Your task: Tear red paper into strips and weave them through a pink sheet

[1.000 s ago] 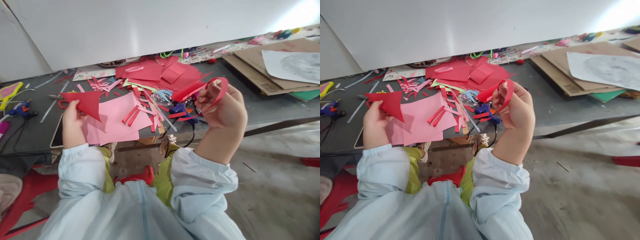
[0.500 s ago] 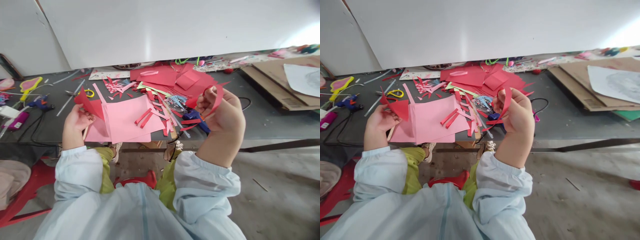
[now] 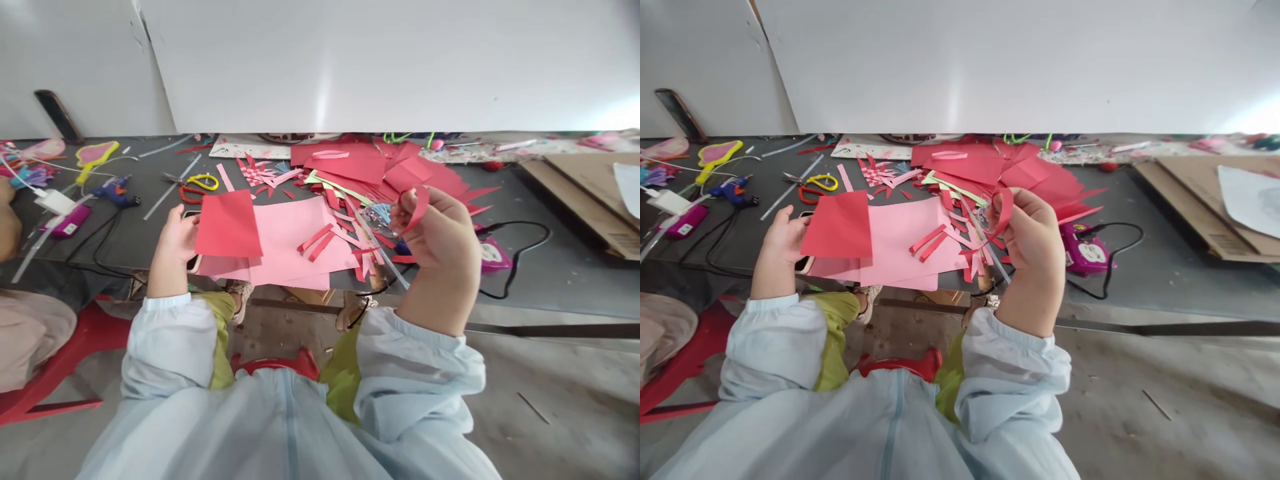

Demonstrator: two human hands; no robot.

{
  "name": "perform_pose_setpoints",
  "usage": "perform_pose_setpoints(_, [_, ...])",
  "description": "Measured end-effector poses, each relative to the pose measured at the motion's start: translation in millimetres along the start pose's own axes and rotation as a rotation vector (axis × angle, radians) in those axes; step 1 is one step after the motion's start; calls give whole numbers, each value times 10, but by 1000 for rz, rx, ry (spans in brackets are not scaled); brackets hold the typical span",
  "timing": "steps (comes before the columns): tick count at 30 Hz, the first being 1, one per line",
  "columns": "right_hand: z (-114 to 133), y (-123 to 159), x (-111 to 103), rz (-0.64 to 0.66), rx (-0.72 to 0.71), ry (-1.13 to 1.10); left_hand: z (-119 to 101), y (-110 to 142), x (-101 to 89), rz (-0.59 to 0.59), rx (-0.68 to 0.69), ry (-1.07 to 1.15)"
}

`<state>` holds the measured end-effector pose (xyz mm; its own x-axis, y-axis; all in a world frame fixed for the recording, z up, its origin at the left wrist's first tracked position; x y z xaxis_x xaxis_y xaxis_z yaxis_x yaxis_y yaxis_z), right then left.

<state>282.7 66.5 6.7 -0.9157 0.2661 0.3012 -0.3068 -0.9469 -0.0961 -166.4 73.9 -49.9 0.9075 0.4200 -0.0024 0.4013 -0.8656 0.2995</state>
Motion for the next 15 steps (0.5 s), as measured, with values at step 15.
perform_pose_setpoints(15, [-77,-26,196,70,5,23,-21,218,133,62,-12,-78])
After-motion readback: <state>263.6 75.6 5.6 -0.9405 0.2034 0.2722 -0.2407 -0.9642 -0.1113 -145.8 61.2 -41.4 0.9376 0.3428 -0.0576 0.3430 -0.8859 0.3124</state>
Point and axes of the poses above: each hand's wrist, its own y-axis away from the middle knuckle, its own x-axis out of the palm, z = x × y, the point moved 9 cm from there along -y, towards the middle knuckle, and after that the axes turned 4 degrees about -z, right-handed, at the moved point
